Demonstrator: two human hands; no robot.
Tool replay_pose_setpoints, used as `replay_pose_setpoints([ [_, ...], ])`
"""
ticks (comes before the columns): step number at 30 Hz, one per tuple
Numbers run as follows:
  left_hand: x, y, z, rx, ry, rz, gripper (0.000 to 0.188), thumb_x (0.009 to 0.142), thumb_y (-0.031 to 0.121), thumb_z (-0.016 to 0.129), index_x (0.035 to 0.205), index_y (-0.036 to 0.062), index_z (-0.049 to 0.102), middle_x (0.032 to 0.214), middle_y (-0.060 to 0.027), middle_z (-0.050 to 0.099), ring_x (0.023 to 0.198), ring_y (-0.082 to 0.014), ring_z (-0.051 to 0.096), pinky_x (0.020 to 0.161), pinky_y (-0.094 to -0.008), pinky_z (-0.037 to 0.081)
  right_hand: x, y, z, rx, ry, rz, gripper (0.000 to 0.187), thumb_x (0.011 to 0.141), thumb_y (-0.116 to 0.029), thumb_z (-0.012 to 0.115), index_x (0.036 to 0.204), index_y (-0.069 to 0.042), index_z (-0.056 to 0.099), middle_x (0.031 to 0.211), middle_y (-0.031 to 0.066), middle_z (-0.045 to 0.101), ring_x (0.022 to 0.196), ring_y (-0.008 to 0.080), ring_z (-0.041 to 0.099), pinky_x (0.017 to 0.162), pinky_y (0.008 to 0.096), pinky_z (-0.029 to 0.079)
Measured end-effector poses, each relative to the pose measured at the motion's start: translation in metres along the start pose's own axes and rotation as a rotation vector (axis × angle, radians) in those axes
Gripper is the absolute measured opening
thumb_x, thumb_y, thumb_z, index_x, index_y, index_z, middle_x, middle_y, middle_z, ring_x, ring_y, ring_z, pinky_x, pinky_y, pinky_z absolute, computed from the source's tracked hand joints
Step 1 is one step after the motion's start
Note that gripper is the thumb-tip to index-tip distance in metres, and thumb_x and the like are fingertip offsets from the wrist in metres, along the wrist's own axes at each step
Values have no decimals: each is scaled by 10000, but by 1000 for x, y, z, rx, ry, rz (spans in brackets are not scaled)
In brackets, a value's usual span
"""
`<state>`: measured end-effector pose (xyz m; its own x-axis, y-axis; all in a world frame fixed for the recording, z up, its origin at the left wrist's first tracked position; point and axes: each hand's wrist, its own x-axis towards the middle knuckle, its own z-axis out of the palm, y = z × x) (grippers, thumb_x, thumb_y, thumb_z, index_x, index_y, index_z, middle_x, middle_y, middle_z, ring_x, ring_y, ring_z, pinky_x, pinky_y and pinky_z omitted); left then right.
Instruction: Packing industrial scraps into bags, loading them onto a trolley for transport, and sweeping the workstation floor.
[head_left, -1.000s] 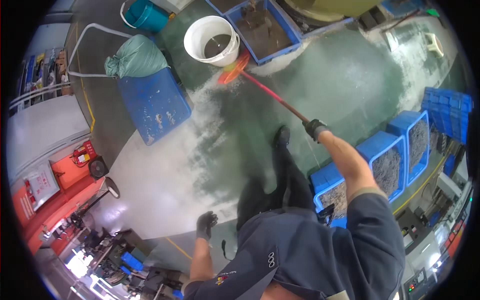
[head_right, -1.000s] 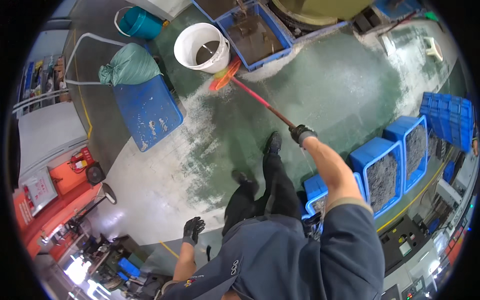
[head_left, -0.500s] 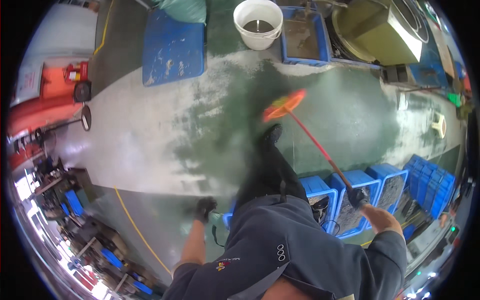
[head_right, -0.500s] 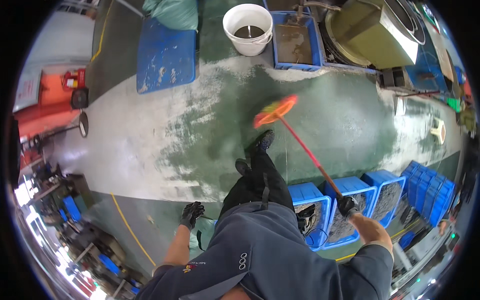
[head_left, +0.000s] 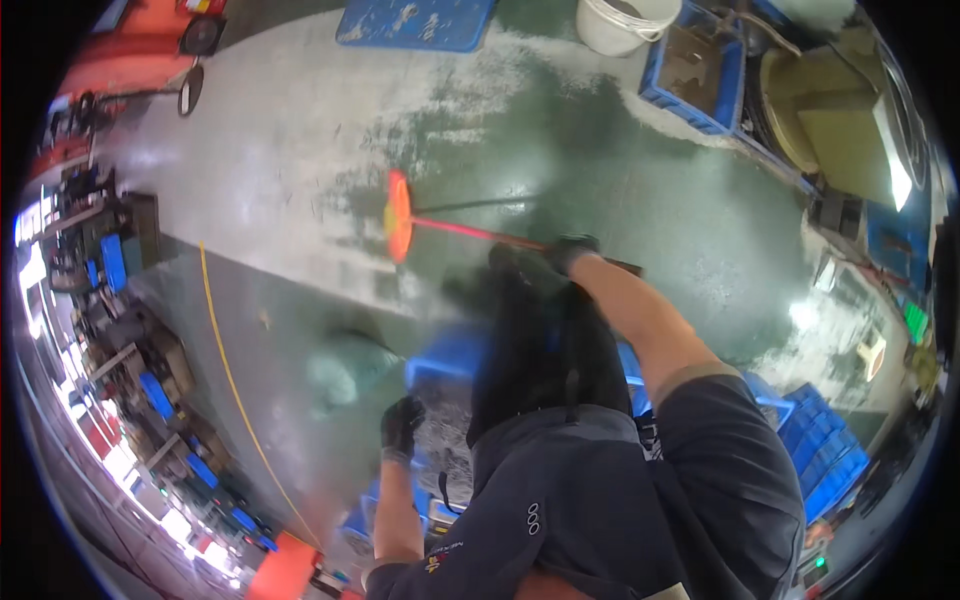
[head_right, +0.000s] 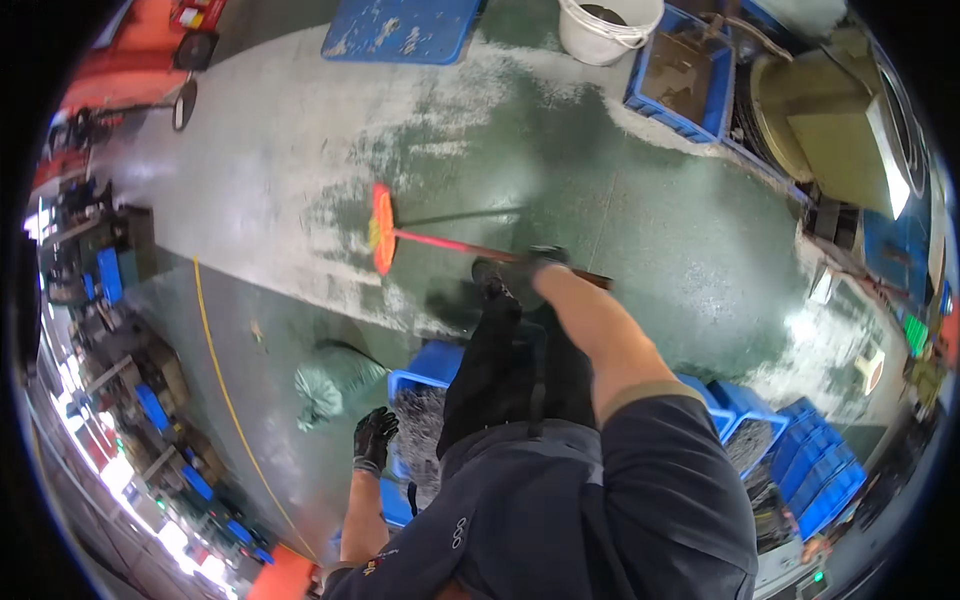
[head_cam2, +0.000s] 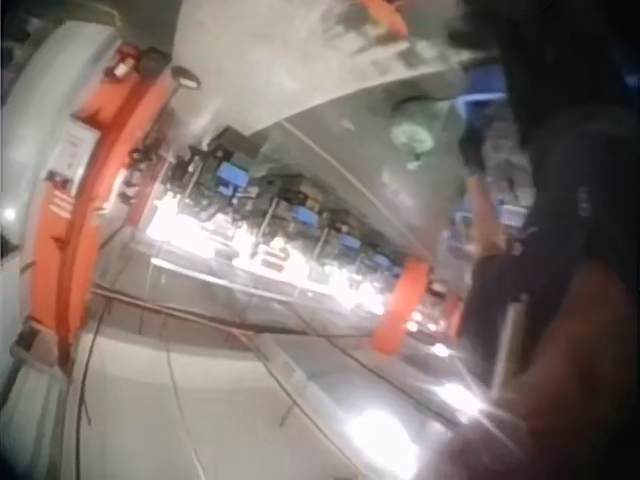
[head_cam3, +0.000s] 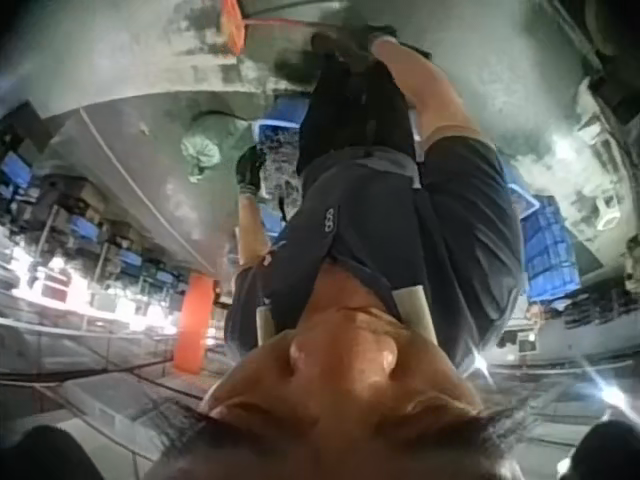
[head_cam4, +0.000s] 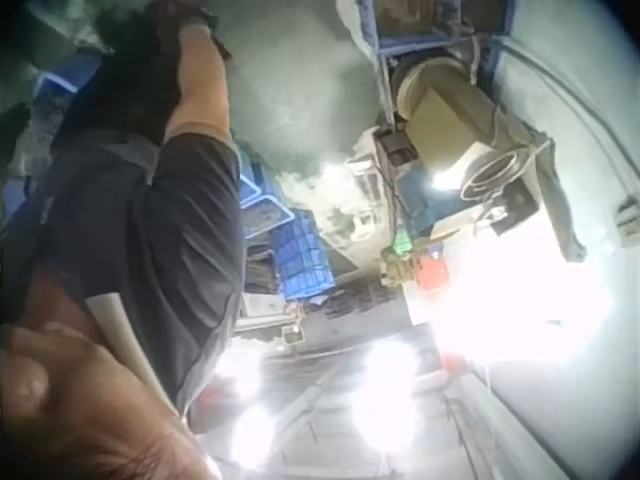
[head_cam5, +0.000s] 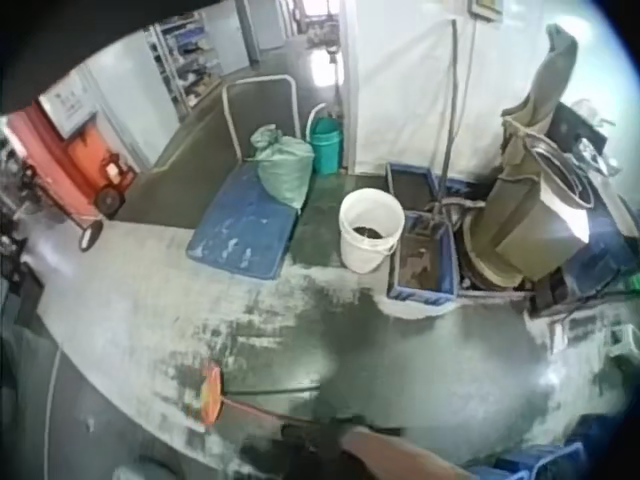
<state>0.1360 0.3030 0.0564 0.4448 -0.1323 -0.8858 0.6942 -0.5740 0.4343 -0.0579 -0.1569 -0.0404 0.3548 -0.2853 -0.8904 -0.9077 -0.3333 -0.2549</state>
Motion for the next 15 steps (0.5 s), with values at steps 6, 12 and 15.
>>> replay_pose_setpoints([
  [6,-30,-129,-17,-329,31,-317,221,868,235,581,974,41,589,849,-104,648,736,-230,638,660,-341,524,-152,287,37,-401,-21,305,458,920,-463,306,1050,-153,618,1039,137,623,974,306,590,836,417,455],
  [12,-24,-135,47,-270,-135,-196,191,863,215,593,945,43,597,827,-112,651,715,-228,640,649,-354,532,-350,402,-7,-391,91,800,693,855,-605,328,925,1,656,921,227,636,952,348,605,833,390,473],
  [15,-11,-140,59,-316,-156,-181,209,857,214,606,958,31,605,841,-117,654,734,-235,644,684,-370,539,-379,421,11,-387,142,781,708,828,-640,367,863,-4,674,845,212,650,864,347,638,775,421,497],
])
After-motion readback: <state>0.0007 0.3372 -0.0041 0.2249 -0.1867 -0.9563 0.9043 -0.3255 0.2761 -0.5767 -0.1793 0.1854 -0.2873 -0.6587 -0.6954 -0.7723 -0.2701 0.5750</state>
